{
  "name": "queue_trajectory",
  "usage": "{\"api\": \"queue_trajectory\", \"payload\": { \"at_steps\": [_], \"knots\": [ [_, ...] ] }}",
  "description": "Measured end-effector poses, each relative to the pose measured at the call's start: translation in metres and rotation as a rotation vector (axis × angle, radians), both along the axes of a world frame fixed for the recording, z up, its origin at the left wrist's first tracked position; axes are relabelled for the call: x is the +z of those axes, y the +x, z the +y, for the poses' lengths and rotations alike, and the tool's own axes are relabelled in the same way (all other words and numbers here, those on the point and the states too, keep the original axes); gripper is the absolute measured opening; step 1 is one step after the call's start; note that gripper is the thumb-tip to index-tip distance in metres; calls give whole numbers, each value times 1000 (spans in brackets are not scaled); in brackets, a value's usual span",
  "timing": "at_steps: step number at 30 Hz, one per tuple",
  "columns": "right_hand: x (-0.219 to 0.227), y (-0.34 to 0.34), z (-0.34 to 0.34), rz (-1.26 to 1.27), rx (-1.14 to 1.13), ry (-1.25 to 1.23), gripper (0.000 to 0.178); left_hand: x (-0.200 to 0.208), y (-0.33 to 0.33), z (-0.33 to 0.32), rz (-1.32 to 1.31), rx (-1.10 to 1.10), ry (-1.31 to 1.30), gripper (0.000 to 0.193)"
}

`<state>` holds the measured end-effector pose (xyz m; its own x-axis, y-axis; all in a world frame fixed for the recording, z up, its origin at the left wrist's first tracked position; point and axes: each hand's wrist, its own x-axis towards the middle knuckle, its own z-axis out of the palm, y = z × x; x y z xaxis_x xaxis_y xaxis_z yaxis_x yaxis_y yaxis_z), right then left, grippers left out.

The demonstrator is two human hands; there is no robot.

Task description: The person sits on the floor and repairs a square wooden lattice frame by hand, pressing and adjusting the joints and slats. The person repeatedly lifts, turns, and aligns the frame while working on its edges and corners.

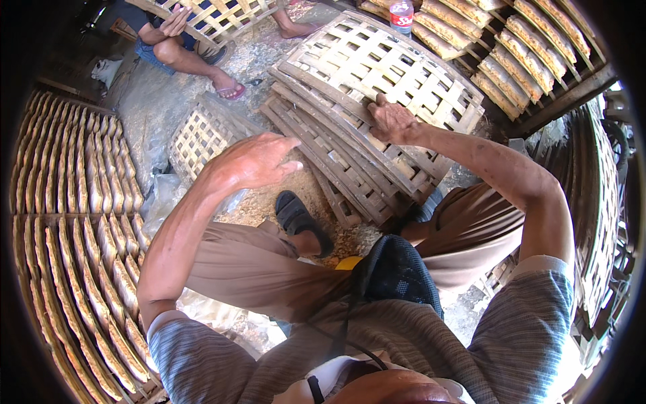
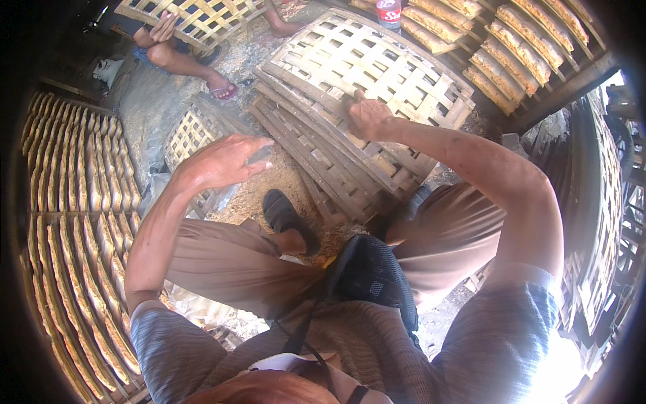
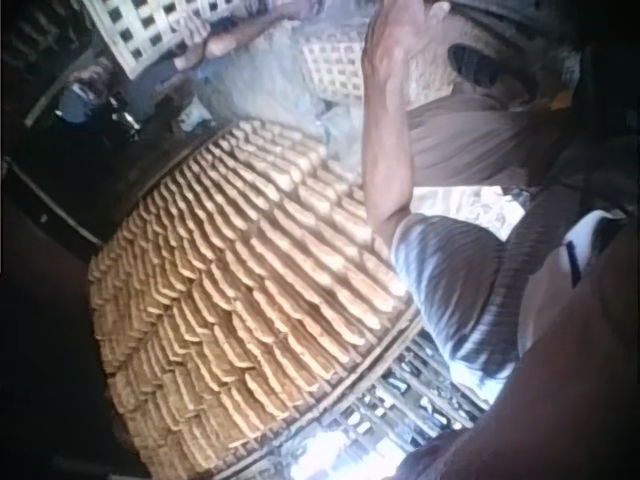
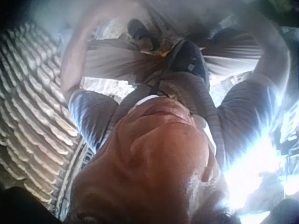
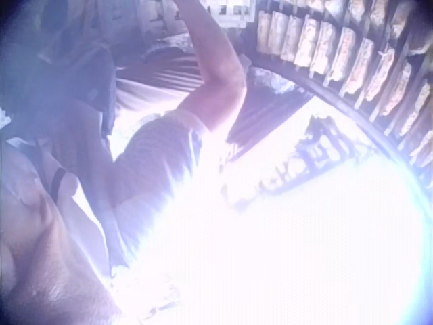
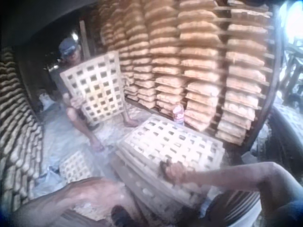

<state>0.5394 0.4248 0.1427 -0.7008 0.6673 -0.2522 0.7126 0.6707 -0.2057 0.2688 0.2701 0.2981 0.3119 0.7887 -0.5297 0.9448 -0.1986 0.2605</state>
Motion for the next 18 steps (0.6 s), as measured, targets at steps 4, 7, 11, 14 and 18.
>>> {"api": "queue_trajectory", "payload": {
  "at_steps": [4, 7, 11, 14, 18],
  "knots": [
    [30, -20, -3, -110, -43, 39, 58, -1, -22, -1, -40, 54, 2, 59],
    [48, 4, 16, -153, -66, 342, 53, -2, -27, 5, -73, 91, -9, 62],
    [64, 61, 77, -10, 20, 687, 34, 6, -36, -4, -97, 112, -12, 66],
    [110, 80, 96, 179, -113, 808, 18, 17, -31, -7, -109, 124, -29, 67],
    [194, 147, 125, 236, -80, 1034, 12, 28, -16, 5, -105, 54, -45, 66]
  ]
}}
